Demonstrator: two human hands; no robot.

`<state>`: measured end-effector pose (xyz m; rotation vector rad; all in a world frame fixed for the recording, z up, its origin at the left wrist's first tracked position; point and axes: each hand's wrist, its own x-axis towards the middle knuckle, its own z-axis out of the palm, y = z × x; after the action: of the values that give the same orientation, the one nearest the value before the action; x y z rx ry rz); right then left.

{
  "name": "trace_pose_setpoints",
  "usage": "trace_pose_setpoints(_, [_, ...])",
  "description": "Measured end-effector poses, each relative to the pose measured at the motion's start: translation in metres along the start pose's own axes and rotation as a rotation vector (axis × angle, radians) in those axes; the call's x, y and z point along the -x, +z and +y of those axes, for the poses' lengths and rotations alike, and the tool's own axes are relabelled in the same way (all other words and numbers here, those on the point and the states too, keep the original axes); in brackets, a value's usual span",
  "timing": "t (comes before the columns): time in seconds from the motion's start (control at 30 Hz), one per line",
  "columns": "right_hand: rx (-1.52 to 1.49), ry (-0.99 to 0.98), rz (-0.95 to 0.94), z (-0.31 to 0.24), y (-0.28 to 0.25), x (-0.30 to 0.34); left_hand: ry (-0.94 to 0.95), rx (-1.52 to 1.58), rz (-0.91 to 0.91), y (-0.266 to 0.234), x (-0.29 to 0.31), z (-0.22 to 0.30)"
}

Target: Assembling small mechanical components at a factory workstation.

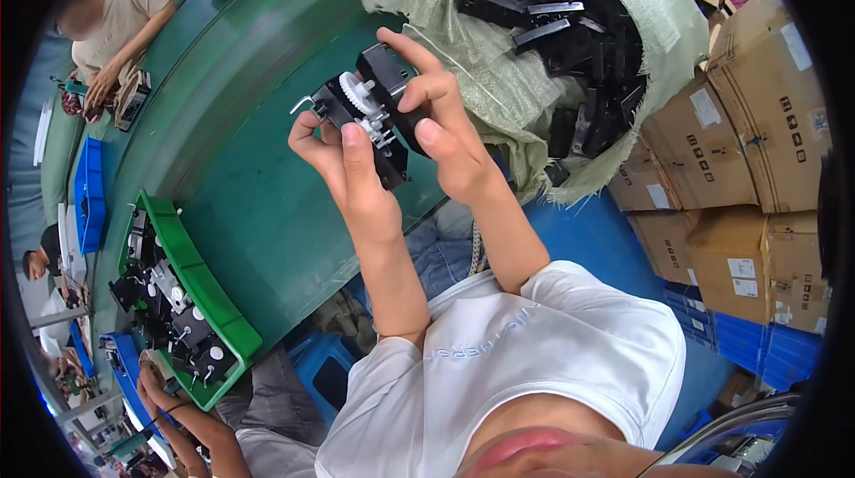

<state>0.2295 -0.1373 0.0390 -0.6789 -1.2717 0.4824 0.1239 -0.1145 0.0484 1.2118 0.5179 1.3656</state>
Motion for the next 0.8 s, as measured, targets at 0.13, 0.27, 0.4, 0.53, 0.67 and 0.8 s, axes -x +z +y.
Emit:
trace_pose_setpoints(0.13, [0.045,-0.1,-0.036,0.01,0.001,0.001,-0.025,0.03,0.027,0.004,0.001,0.001])
trace_pose_setpoints(0.27, [0.022,-0.054,-0.04,0.005,0.002,0.002,-0.028,0.024,0.024,0.005,0.0,0.005])
trace_pose_setpoints(0.4, [0.035,-0.068,-0.048,0.008,0.001,0.002,-0.027,-0.027,0.02,0.005,0.0,0.006])
trace_pose_setpoints(0.53, [0.045,-0.102,-0.044,0.012,0.0,0.002,-0.023,-0.109,0.008,0.006,0.0,0.004])
trace_pose_setpoints(0.67, [0.016,-0.13,-0.022,0.016,-0.002,0.002,0.0,-0.197,-0.016,0.006,-0.001,-0.003])
trace_pose_setpoints(0.8, [-0.013,-0.133,-0.014,0.021,-0.005,0.005,-0.009,-0.164,-0.029,0.009,-0.002,-0.007])
